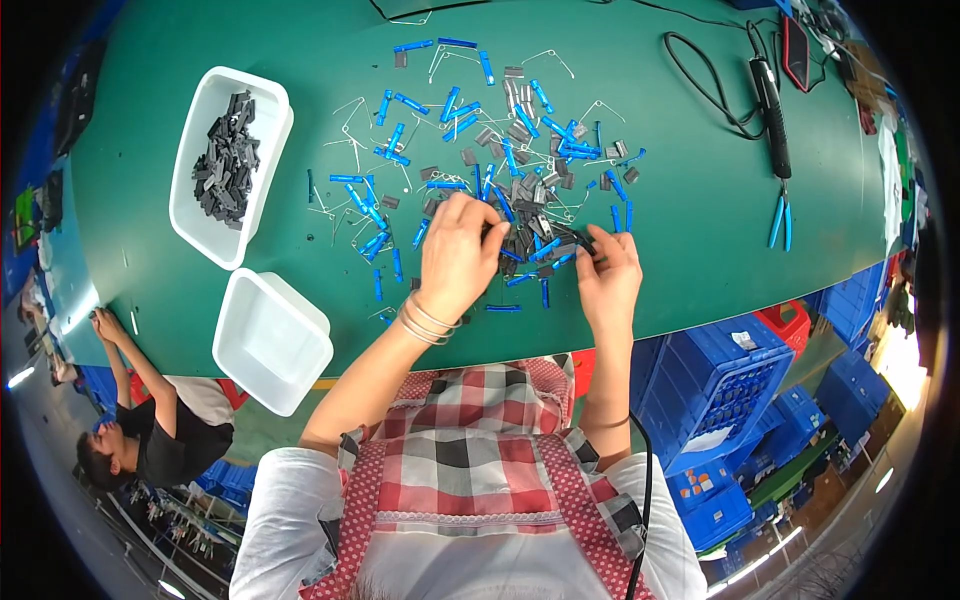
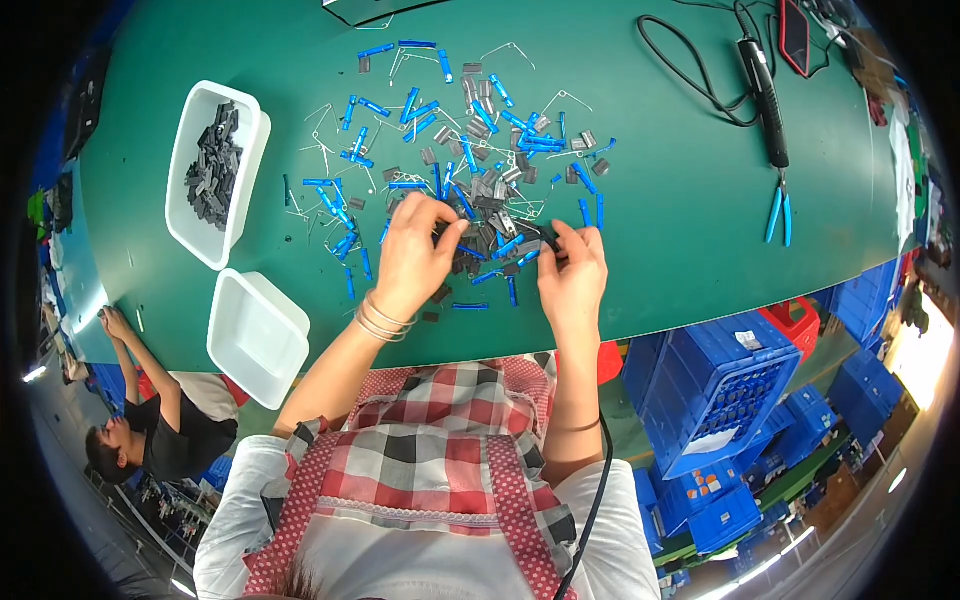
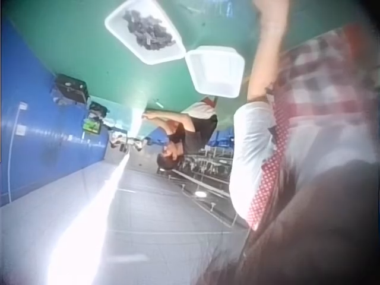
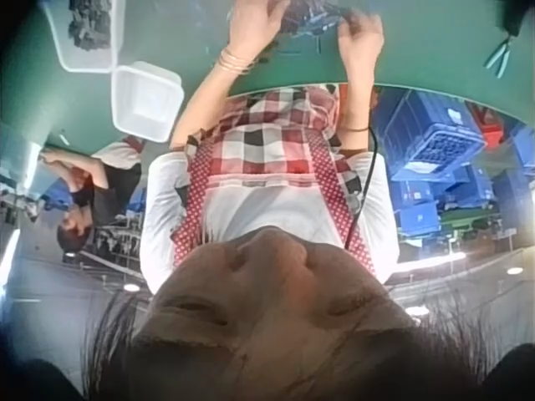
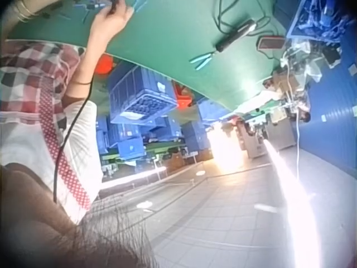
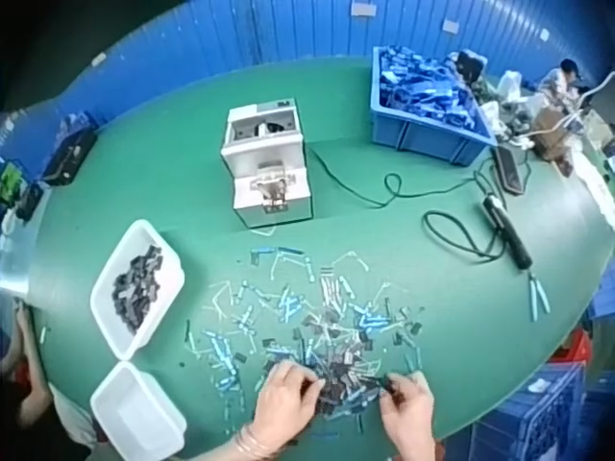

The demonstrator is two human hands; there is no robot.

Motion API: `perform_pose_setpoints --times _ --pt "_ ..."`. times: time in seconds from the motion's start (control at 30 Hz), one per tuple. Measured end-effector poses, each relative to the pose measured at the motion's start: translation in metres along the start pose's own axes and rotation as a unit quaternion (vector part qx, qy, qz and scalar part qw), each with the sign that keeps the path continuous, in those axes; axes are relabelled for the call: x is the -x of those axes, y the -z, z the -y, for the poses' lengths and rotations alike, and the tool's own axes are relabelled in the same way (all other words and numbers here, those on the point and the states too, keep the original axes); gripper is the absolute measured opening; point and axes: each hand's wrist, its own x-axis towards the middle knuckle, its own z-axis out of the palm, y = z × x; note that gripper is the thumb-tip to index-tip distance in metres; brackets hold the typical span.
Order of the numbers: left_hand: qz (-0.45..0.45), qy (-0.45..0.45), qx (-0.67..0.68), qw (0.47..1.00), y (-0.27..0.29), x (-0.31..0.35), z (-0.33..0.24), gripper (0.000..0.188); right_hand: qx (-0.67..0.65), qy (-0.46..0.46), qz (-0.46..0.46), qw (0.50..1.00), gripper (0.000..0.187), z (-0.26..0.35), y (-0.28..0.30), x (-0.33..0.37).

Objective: Sorting small blue electronic components from a pile on the workbench into a white plastic bin.

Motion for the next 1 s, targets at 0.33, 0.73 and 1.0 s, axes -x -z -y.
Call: perform_pose_setpoints --times 0.33,0.73,1.0 --pt "0.037 0.110 0.176 0.978 0.031 0.010 0.003 0.014 0.011 0.081 0.020 0.996 0.020 0.007 0.001 -0.015" --pt "0.106 0.329 0.799 0.493 0.021 0.039 0.013 0.040 -0.055 0.273 0.068 0.958 0.032 0.077 -0.046 0.051" --pt "-0.140 0.271 0.887 0.347 0.159 0.019 0.067 0.016 0.020 0.153 -0.062 0.986 0.027 0.022 -0.013 0.040"
